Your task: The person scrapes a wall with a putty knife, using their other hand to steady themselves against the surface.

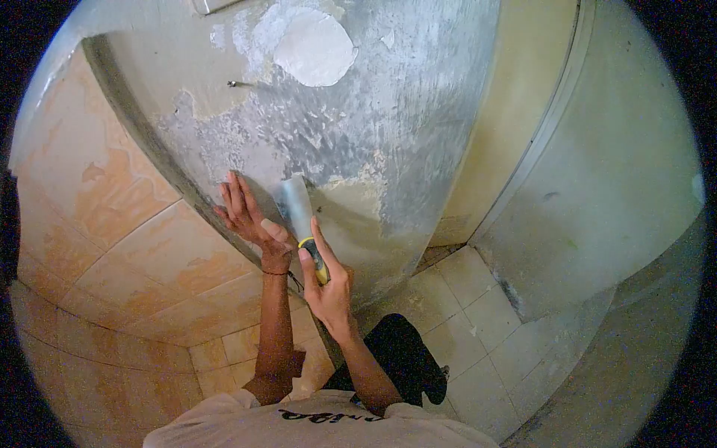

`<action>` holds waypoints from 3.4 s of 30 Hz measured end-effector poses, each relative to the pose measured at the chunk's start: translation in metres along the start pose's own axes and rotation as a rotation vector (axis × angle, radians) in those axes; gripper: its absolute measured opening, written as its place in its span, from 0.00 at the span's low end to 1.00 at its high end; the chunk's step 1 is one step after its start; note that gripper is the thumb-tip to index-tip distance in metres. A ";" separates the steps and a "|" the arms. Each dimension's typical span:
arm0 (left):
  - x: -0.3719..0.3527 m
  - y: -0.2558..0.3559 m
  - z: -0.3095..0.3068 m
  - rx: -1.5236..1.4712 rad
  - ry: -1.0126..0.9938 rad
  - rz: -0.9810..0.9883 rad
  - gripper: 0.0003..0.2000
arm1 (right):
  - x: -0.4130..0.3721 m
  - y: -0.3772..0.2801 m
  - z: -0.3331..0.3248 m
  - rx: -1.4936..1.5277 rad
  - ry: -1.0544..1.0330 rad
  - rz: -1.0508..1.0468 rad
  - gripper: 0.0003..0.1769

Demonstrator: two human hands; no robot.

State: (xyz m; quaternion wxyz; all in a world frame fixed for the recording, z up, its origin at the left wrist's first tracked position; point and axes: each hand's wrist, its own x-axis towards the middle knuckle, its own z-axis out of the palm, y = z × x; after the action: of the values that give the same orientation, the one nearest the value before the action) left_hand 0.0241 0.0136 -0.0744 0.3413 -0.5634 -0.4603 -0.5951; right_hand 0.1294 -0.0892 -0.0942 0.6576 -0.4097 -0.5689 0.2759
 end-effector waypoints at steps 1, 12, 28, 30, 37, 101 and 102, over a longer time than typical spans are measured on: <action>0.000 0.000 0.001 -0.003 0.003 0.000 0.33 | 0.004 0.000 0.001 -0.002 0.002 -0.004 0.28; -0.001 -0.002 0.001 0.009 -0.019 -0.008 0.34 | 0.003 -0.007 0.001 0.002 0.002 0.016 0.27; -0.001 -0.003 0.000 -0.007 -0.017 0.000 0.34 | 0.003 -0.008 0.001 0.026 -0.004 0.029 0.26; -0.003 -0.003 0.002 0.005 -0.015 -0.014 0.34 | 0.004 -0.011 -0.003 0.027 -0.029 0.047 0.26; 0.000 0.001 0.000 -0.007 -0.011 -0.016 0.34 | 0.002 -0.009 -0.004 0.032 -0.048 0.084 0.27; -0.001 0.000 0.000 0.004 0.005 -0.012 0.34 | 0.003 -0.004 -0.006 -0.011 -0.034 0.006 0.28; 0.000 0.001 0.000 0.002 -0.004 -0.013 0.34 | 0.003 -0.003 -0.005 0.005 -0.015 -0.058 0.28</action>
State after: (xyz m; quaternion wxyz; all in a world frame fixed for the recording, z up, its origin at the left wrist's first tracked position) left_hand 0.0249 0.0128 -0.0740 0.3367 -0.5614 -0.4653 -0.5958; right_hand 0.1350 -0.0894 -0.0904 0.6621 -0.3894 -0.5847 0.2611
